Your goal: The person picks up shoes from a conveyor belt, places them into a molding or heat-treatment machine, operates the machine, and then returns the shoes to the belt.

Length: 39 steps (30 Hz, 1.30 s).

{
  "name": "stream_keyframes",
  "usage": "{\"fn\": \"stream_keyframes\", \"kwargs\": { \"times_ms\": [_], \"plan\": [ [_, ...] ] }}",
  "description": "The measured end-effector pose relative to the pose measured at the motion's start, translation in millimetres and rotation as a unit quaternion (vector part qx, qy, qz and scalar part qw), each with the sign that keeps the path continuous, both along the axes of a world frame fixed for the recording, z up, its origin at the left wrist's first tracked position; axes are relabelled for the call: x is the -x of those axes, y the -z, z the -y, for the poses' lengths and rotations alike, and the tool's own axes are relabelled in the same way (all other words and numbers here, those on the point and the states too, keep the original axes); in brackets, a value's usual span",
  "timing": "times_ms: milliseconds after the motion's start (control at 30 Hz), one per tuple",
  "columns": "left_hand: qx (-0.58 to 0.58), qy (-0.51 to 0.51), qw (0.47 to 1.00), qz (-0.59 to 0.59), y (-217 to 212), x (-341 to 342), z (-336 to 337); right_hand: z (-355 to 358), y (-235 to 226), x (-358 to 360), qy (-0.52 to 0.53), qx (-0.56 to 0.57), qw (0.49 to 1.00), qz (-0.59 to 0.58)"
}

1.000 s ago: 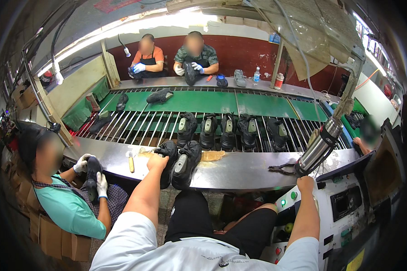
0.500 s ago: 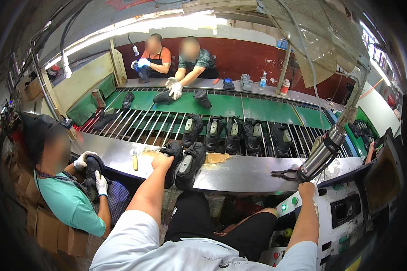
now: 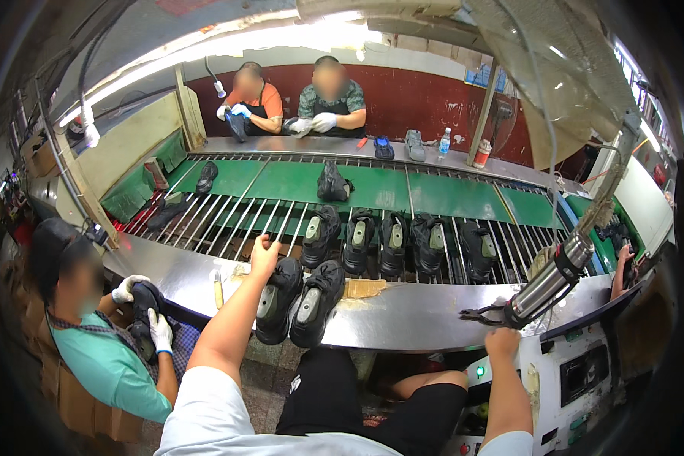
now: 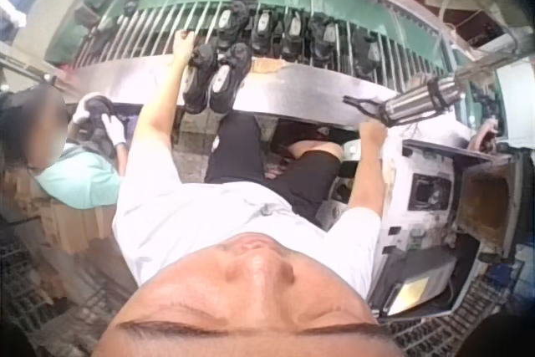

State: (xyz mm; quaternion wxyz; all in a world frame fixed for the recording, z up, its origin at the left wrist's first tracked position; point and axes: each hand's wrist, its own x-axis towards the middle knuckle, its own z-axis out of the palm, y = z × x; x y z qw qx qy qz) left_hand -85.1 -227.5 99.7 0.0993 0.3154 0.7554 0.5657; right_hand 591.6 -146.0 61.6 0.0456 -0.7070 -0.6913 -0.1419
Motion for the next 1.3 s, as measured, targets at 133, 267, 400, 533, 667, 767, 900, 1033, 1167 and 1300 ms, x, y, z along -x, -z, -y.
{"fn": "stream_keyframes", "kwargs": {
  "times_ms": [133, 267, 400, 533, 667, 767, 900, 1033, 1167, 1300],
  "plan": [
    [-0.082, 0.058, 0.987, 0.124, -2, 38, -92, -19, 38, 109, -0.111, 0.049, 0.977, -0.175],
    [-0.036, 0.054, 0.984, 0.168, 16, 55, -199, -66, 78, 206, -0.281, -0.021, 0.927, -0.249],
    [0.015, 0.05, 0.979, 0.199, 36, 80, -287, -81, 95, 298, -0.499, 0.042, 0.816, -0.29],
    [0.137, 0.09, 0.948, 0.274, 42, 106, -347, -89, 97, 306, -0.456, 0.088, 0.848, -0.256],
    [0.17, 0.126, 0.927, 0.31, 59, 116, -398, -96, 99, 305, -0.45, 0.098, 0.856, -0.234],
    [0.199, 0.19, 0.902, 0.333, 86, 135, -427, -101, 95, 305, -0.454, 0.118, 0.849, -0.242],
    [0.226, 0.214, 0.874, 0.373, 114, 170, -472, -102, 91, 305, -0.455, 0.125, 0.847, -0.245],
    [0.121, 0.182, 0.892, 0.395, 147, 182, -482, -107, 94, 305, -0.484, 0.1, 0.824, -0.276],
    [0.14, 0.209, 0.852, 0.46, 134, 167, -477, -106, 94, 300, -0.472, 0.116, 0.831, -0.27],
    [0.244, 0.113, 0.901, 0.341, 94, 135, -457, -105, 91, 303, -0.455, 0.132, 0.837, -0.273]
  ]
}}
